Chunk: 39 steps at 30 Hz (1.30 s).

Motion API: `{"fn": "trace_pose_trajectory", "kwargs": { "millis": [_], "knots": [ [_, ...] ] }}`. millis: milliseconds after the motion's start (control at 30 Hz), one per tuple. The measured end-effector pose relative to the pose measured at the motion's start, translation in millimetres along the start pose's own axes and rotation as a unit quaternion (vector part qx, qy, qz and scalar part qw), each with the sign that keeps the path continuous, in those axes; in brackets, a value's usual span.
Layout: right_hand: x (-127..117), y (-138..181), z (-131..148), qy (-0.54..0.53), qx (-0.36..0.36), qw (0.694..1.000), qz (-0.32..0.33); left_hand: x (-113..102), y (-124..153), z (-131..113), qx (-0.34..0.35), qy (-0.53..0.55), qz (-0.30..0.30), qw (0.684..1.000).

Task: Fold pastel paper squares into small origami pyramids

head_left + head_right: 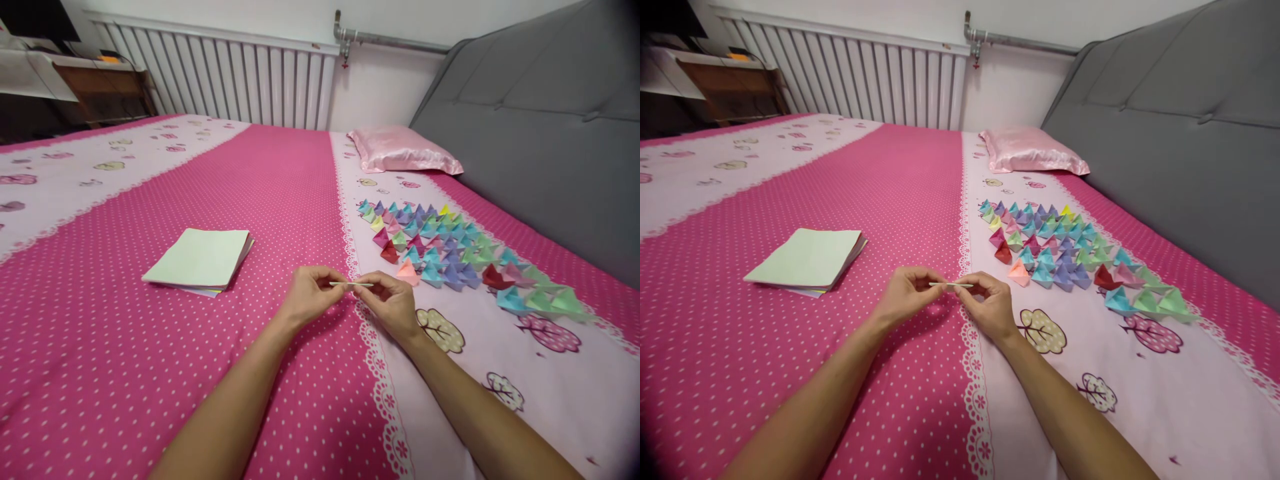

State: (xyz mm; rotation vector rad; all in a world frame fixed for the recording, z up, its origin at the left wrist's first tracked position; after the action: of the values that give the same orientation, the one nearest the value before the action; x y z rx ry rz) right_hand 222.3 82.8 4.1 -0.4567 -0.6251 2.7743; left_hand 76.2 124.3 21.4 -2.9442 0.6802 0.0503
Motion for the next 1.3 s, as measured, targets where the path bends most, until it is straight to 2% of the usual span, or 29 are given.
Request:
{"fn": "trace_pose_trajectory", "kwargs": {
  "millis": [167, 333, 500, 667, 800, 867, 1033, 1167, 1300],
  "knots": [
    [1, 1, 4, 0.042, -0.013, 0.999, 0.009, 3, 0, 3, -0.008, 0.015, 0.003, 1.000],
    [1, 0, -3, 0.014, 0.026, 0.999, 0.015, 2, 1, 5, -0.030, -0.001, 0.010, 0.999],
    [2, 0, -6, -0.014, 0.060, 0.998, 0.023, -2, -1, 5, -0.011, -0.047, 0.025, 0.999],
    [2, 1, -8, -0.067, 0.102, 0.993, 0.006, -3, -3, 5, -0.011, 0.019, 0.008, 1.000],
    [2, 1, -9, -0.089, 0.115, 0.989, -0.009, 5, -1, 8, -0.048, 0.087, 0.058, 0.993],
    [2, 2, -7, -0.086, 0.104, 0.991, 0.000, 8, -1, 9, -0.057, 0.113, 0.073, 0.989],
    [5, 3, -1, -0.110, 0.075, 0.989, 0.067, 8, -5, 13, -0.053, 0.161, 0.068, 0.983],
    [4, 3, -3, -0.123, 0.081, 0.987, 0.070, 8, -5, 12, -0.045, 0.177, 0.083, 0.980],
    [5, 2, -5, -0.119, 0.076, 0.987, 0.080, 7, -5, 9, -0.051, 0.173, 0.072, 0.981]
  ]
}}
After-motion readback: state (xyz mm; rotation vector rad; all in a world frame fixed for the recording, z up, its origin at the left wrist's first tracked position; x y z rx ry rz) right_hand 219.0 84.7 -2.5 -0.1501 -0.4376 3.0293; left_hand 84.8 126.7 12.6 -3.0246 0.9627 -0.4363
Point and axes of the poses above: each hand's wrist, its own y-axis away from the middle knuckle, its own x-axis out of the palm, z = x × y, the point moved 4 cm from there along -y, towards the middle knuckle, and after that the axes turned 7 degrees about y, right-handed, at the moved point
